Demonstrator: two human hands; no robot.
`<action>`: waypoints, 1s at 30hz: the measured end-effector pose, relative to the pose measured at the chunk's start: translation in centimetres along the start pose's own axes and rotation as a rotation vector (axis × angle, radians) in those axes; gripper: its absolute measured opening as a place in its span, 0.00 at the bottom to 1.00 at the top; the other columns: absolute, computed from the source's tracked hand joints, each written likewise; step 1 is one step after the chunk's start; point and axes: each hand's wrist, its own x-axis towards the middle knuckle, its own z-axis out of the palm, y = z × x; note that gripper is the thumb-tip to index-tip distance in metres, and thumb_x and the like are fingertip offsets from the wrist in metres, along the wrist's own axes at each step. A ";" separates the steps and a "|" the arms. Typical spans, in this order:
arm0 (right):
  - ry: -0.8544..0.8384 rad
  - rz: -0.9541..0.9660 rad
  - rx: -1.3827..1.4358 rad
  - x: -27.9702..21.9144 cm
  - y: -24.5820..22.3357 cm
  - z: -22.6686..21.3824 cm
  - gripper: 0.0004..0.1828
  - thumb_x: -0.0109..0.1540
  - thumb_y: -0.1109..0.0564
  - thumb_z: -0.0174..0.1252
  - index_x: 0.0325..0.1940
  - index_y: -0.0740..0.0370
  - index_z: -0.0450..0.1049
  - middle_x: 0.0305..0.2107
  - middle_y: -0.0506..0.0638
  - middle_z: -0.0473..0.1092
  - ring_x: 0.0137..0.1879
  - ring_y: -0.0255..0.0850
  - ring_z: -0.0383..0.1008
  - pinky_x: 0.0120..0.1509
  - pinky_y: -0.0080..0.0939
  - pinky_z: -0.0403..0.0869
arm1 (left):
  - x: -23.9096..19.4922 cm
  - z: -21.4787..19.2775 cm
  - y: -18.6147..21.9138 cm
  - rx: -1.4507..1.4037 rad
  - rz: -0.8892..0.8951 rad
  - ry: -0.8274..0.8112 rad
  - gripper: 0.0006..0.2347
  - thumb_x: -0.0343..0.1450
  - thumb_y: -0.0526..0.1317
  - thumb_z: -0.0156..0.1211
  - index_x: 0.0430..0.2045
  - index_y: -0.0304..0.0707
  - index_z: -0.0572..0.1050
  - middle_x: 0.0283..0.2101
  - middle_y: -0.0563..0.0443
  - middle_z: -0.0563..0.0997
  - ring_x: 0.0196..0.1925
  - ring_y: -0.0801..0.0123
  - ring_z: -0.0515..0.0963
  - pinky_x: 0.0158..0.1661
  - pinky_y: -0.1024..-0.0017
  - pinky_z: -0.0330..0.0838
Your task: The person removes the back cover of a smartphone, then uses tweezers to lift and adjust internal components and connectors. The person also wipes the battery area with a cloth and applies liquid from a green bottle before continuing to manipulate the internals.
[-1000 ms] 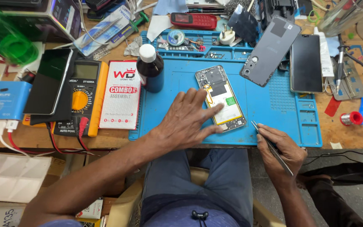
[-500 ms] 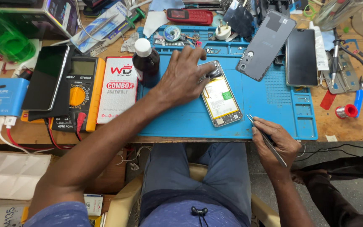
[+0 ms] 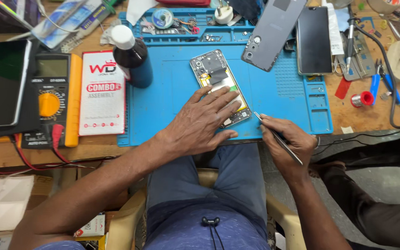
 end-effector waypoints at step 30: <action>-0.087 -0.075 -0.107 1.3 -1.3 0.6 0.09 0.62 0.68 0.65 0.46 0.67 0.80 0.45 0.57 0.80 0.51 0.44 0.83 0.55 0.39 0.80 | 0.1 0.3 0.7 -0.046 -0.007 0.028 0.23 0.70 0.43 0.64 0.57 0.29 0.72 0.65 0.37 0.71 0.70 0.48 0.67 0.67 0.56 0.61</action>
